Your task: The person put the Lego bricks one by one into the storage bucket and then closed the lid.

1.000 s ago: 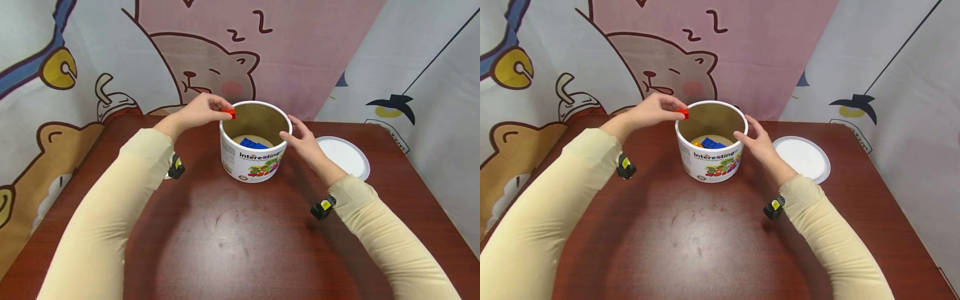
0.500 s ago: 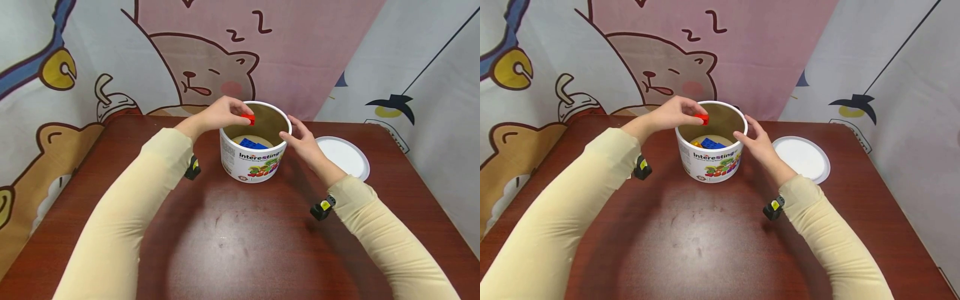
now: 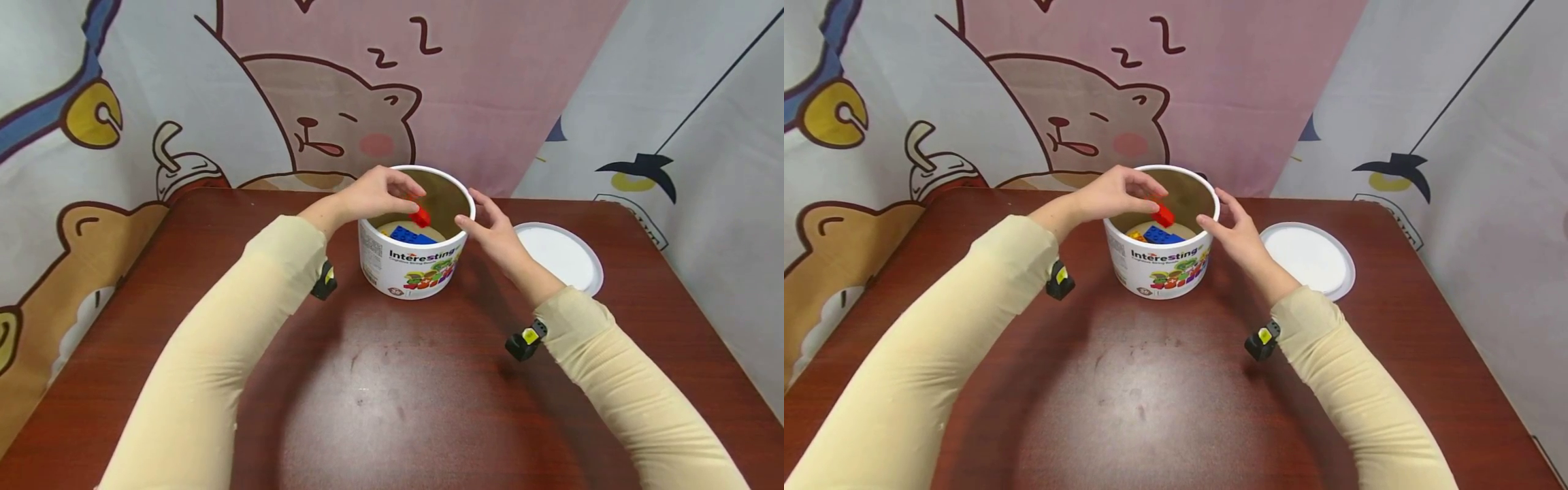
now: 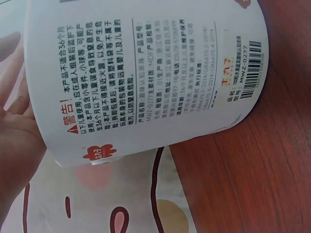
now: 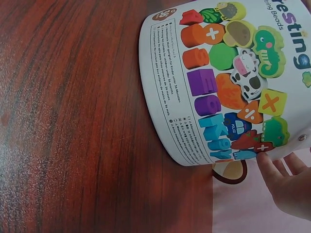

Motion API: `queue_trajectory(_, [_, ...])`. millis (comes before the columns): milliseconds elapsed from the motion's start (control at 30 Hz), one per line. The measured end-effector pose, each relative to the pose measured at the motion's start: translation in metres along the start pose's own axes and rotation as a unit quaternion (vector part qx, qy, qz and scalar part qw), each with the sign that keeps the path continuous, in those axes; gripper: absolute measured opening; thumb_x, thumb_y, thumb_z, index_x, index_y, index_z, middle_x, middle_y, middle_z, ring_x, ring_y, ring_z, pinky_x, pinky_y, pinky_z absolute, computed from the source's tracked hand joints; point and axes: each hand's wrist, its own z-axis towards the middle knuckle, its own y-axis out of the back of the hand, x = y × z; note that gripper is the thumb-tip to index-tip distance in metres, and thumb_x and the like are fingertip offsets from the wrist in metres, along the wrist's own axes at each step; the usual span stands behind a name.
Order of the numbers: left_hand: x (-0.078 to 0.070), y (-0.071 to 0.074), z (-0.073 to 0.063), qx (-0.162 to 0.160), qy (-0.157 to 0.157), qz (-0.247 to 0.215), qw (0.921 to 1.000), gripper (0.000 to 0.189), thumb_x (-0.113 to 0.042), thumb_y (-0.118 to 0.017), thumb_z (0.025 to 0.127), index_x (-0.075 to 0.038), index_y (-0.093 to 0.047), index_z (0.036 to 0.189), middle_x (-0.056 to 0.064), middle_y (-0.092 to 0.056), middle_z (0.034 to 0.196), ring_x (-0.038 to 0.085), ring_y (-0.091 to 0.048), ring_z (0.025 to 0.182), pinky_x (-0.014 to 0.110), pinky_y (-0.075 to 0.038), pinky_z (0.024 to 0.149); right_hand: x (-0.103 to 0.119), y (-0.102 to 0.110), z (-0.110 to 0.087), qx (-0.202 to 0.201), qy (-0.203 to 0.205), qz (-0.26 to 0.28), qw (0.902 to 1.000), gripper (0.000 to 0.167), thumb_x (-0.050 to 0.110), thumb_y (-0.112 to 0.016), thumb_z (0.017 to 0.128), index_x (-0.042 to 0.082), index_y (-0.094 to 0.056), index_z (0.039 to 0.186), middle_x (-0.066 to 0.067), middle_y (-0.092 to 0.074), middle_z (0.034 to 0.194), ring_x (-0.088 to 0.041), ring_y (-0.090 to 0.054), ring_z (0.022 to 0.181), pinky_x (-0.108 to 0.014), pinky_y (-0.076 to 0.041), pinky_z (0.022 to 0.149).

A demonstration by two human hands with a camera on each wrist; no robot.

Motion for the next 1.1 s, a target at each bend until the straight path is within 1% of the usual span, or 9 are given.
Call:
queue_trajectory(100, [0.001, 0.003, -0.003, -0.004, -0.002, -0.003, 1.0000, 0.030, -0.014, -0.068, 0.084, -0.004, -0.066, 0.111, 0.010, -0.066, 0.115, 0.019, -0.063, 0.104, 0.027, -0.047, 0.093, 0.001, 0.000, 0.000, 0.001, 0.000, 0.002, 1.0000, 0.067, 0.019, -0.055, 0.093, 0.016, -0.021, 0.150, -0.021, -0.040, 0.142, -0.028, -0.041, 0.126, -0.045, -0.037, 0.105])
queue_trajectory(200, [0.002, 0.010, -0.009, -0.019, 0.000, -0.010, 0.9998, 0.030, -0.014, -0.068, 0.084, -0.004, -0.065, 0.112, 0.010, -0.065, 0.116, 0.019, -0.061, 0.107, 0.029, -0.047, 0.094, 0.001, 0.000, -0.001, 0.000, 0.001, 0.000, 1.0000, 0.067, 0.019, -0.055, 0.093, 0.016, -0.021, 0.150, -0.021, -0.040, 0.142, -0.028, -0.041, 0.126, -0.045, -0.037, 0.105])
queue_trajectory(300, [0.007, 0.020, -0.018, -0.044, 0.006, -0.021, 0.9988, 0.029, -0.014, -0.067, 0.085, -0.004, -0.065, 0.112, 0.011, -0.065, 0.116, 0.018, -0.060, 0.106, 0.030, -0.046, 0.094, 0.002, 0.000, -0.001, -0.001, 0.001, -0.004, 1.0000, 0.067, 0.020, -0.056, 0.093, 0.015, -0.021, 0.150, -0.022, -0.040, 0.142, -0.029, -0.040, 0.127, -0.046, -0.035, 0.106])
queue_trajectory(400, [0.017, 0.032, -0.031, -0.072, 0.020, -0.029, 0.9968, 0.029, -0.014, -0.067, 0.085, -0.004, -0.064, 0.112, 0.012, -0.065, 0.113, 0.016, -0.060, 0.101, 0.031, -0.045, 0.091, 0.001, 0.000, -0.001, -0.001, 0.000, -0.010, 1.0000, 0.067, 0.022, -0.056, 0.093, 0.015, -0.021, 0.150, -0.021, -0.039, 0.143, -0.030, -0.039, 0.128, -0.047, -0.034, 0.107])
queue_trajectory(500, [0.031, 0.045, -0.046, -0.091, 0.043, -0.025, 0.9946, 0.030, -0.017, -0.067, 0.085, -0.005, -0.064, 0.112, 0.009, -0.066, 0.107, 0.013, -0.059, 0.095, 0.029, -0.045, 0.086, 0.001, 0.000, -0.001, -0.001, -0.002, -0.011, 0.9999, 0.068, 0.023, -0.056, 0.093, 0.015, -0.021, 0.150, -0.021, -0.039, 0.143, -0.031, -0.039, 0.128, -0.048, -0.034, 0.107])
queue_trajectory(667, [0.061, 0.059, -0.074, -0.099, 0.075, -0.009, 0.9922, 0.030, -0.017, -0.067, 0.084, -0.006, -0.065, 0.112, 0.000, -0.068, 0.097, 0.005, -0.060, 0.088, 0.024, -0.045, 0.082, 0.001, -0.001, -0.001, 0.000, -0.003, -0.005, 1.0000, 0.067, 0.021, -0.056, 0.093, 0.015, -0.021, 0.150, -0.021, -0.039, 0.143, -0.031, -0.039, 0.128, -0.048, -0.034, 0.107])
queue_trajectory(933, [0.107, 0.072, -0.123, -0.077, 0.139, 0.011, 0.9873, 0.035, -0.020, -0.067, 0.086, -0.005, -0.062, 0.117, 0.001, -0.069, 0.101, -0.002, -0.059, 0.087, 0.021, -0.044, 0.081, 0.001, -0.001, -0.001, 0.001, -0.004, -0.003, 1.0000, 0.067, 0.020, -0.055, 0.093, 0.015, -0.021, 0.150, -0.021, -0.039, 0.143, -0.030, -0.040, 0.127, -0.048, -0.035, 0.107])
queue_trajectory(1067, [0.129, 0.074, -0.144, -0.064, 0.154, 0.014, 0.9858, 0.039, -0.020, -0.067, 0.085, -0.002, -0.060, 0.120, 0.003, -0.069, 0.101, -0.005, -0.059, 0.086, 0.016, -0.044, 0.078, 0.002, -0.001, -0.001, 0.001, -0.006, -0.007, 1.0000, 0.067, 0.021, -0.056, 0.093, 0.015, -0.021, 0.150, -0.021, -0.039, 0.142, -0.030, -0.040, 0.127, -0.048, -0.035, 0.106])
queue_trajectory(1100, [0.134, 0.074, -0.149, -0.060, 0.157, 0.013, 0.9857, 0.040, -0.019, -0.067, 0.085, 0.000, -0.059, 0.120, 0.005, -0.069, 0.102, -0.006, -0.058, 0.086, 0.016, -0.045, 0.077, 0.002, -0.001, -0.001, 0.001, -0.006, -0.007, 1.0000, 0.067, 0.021, -0.056, 0.093, 0.015, -0.021, 0.150, -0.021, -0.040, 0.142, -0.030, -0.040, 0.127, -0.048, -0.035, 0.106])
